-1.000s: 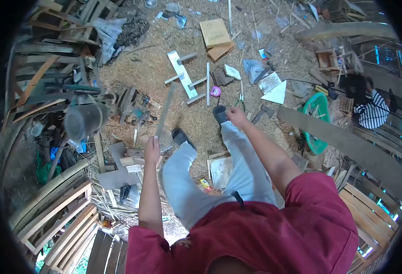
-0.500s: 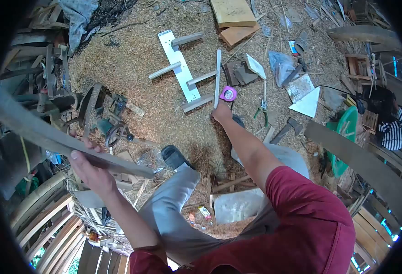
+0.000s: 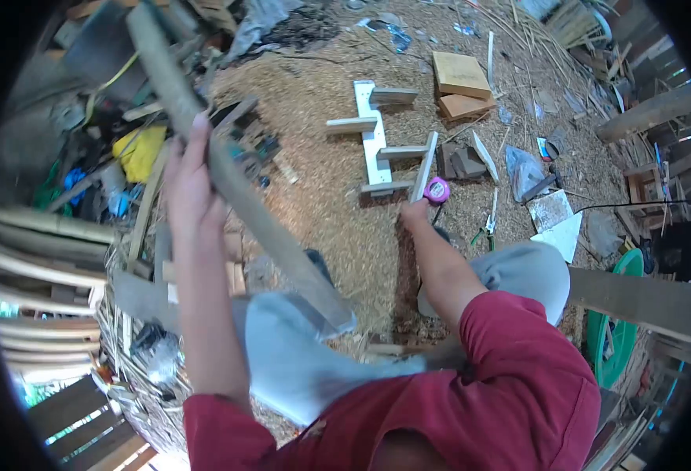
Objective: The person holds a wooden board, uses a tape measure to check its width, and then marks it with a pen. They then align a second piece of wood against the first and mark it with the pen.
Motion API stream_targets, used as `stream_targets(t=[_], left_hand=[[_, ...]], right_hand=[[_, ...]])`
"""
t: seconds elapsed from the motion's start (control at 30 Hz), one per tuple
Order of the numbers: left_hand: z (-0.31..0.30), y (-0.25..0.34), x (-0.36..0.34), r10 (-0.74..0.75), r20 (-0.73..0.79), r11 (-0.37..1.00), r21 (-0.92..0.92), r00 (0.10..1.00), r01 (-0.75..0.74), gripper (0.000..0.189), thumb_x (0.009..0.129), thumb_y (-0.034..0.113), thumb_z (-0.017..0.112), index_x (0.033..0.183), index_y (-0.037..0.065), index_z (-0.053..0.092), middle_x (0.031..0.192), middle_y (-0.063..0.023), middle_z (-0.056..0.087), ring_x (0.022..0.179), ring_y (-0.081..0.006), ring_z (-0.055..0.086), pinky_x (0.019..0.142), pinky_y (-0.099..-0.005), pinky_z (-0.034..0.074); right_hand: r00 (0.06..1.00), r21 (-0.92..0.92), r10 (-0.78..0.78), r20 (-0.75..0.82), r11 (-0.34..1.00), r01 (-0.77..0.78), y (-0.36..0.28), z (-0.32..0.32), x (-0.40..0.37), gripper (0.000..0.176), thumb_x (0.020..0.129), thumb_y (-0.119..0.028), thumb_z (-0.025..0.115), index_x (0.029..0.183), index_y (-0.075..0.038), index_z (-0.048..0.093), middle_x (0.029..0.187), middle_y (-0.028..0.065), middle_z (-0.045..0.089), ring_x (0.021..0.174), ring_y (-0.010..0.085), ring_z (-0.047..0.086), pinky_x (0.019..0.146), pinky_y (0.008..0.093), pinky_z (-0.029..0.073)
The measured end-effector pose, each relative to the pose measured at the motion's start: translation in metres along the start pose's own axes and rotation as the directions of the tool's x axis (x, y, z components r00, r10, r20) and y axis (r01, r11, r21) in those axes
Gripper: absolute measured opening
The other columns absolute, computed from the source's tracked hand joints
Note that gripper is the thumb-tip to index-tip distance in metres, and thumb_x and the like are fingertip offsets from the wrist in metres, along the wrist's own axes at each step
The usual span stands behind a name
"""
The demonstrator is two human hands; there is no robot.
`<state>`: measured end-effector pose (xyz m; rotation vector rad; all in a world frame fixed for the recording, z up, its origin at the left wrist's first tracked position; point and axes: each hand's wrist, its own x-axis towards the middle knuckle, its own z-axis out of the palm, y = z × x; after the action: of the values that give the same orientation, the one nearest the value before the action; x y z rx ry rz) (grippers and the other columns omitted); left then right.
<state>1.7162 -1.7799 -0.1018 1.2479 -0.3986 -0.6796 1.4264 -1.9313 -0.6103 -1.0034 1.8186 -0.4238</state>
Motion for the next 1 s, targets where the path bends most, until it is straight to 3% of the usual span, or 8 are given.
stream_targets(t=[0.1,0.27,0.33,0.4,0.57,0.73,0.87,1.0], left_hand=[[0.002,0.014,-0.033,0.004,-0.014,1.000,0.003,1.000,-0.004,0.033,0.097,0.033,0.071,0.114,0.009,0.057,0.083,-0.0048,0.060,0.067,-0.0154,0.059,0.060,-0.0303,0.052],[-0.010,-0.012,-0.046,-0.020,0.057,0.987,-0.159,0.998,0.029,0.030,0.105,0.035,0.056,0.117,0.008,0.053,0.087,-0.0083,0.061,0.076,-0.0197,0.062,0.065,-0.0345,0.053],[-0.011,-0.024,-0.044,0.015,0.069,0.961,-0.275,0.997,0.004,0.031,0.105,0.039,0.053,0.116,0.011,0.054,0.085,-0.0089,0.060,0.077,-0.0236,0.061,0.068,-0.0405,0.054],[-0.008,-0.021,-0.047,0.017,0.098,0.958,-0.287,0.995,0.012,0.030,0.109,0.036,0.043,0.117,0.010,0.056,0.095,-0.0083,0.065,0.086,-0.0228,0.061,0.075,-0.0431,0.053],[0.023,0.023,-0.090,0.146,0.208,0.939,-0.336,0.967,-0.069,0.030,0.110,0.031,0.041,0.121,0.009,0.059,0.109,-0.0064,0.070,0.090,-0.0198,0.061,0.078,-0.0381,0.051],[0.050,0.055,-0.114,0.267,0.227,0.903,-0.400,0.937,-0.160,0.030,0.110,0.032,0.042,0.124,0.010,0.058,0.113,-0.0070,0.069,0.090,-0.0192,0.060,0.079,-0.0367,0.050],[0.052,0.051,-0.114,0.301,0.179,0.858,-0.480,0.937,-0.184,0.029,0.110,0.032,0.042,0.128,0.012,0.052,0.115,-0.0077,0.067,0.092,-0.0186,0.060,0.082,-0.0371,0.051],[0.044,0.023,-0.091,0.314,0.199,0.770,-0.625,0.928,-0.126,0.031,0.110,0.030,0.043,0.134,0.011,0.047,0.122,-0.0082,0.063,0.101,-0.0202,0.062,0.091,-0.0399,0.053]], right_hand=[[0.999,-0.028,-0.006,-0.044,1.000,0.005,-0.026,-0.043,-0.056,0.058,0.087,-0.018,0.068,0.134,0.005,0.044,0.109,0.0210,0.066,0.084,0.0298,0.068,0.065,0.0458,0.054],[1.000,0.456,-0.016,-0.015,0.890,0.021,-0.101,-0.101,-0.101,0.039,0.098,-0.024,0.054,0.123,0.005,0.052,0.099,0.0161,0.065,0.073,0.0263,0.066,0.049,0.0404,0.049],[0.981,0.590,-0.194,0.030,0.795,0.139,-0.149,-0.127,-0.127,0.034,0.100,-0.024,0.051,0.116,0.005,0.055,0.092,0.0144,0.064,0.069,0.0241,0.066,0.048,0.0394,0.050],[0.954,0.514,-0.286,0.094,0.834,0.200,-0.219,-0.186,-0.228,0.034,0.099,-0.027,0.056,0.114,0.004,0.055,0.088,0.0129,0.061,0.062,0.0218,0.064,0.047,0.0364,0.048],[0.717,0.350,-0.688,0.112,0.702,0.620,-0.283,-0.266,-0.367,0.042,0.095,-0.031,0.070,0.117,0.001,0.055,0.085,0.0082,0.062,0.058,0.0168,0.062,0.047,0.0321,0.047],[0.530,0.486,-0.838,0.129,0.519,0.703,-0.237,-0.284,-0.471,0.039,0.096,-0.021,0.070,0.124,0.001,0.055,0.087,0.0056,0.062,0.065,0.0126,0.061,0.055,0.0299,0.049],[0.217,0.206,-0.975,-0.050,0.203,0.957,-0.188,-0.258,-0.474,0.038,0.092,-0.014,0.071,0.123,0.003,0.058,0.104,0.0135,0.063,0.096,0.0229,0.064,0.079,0.0335,0.051],[0.208,0.178,-0.976,0.070,0.217,0.960,-0.172,-0.233,-0.457,0.042,0.088,-0.009,0.071,0.126,0.002,0.056,0.114,0.0207,0.060,0.103,0.0372,0.061,0.089,0.0419,0.050]])
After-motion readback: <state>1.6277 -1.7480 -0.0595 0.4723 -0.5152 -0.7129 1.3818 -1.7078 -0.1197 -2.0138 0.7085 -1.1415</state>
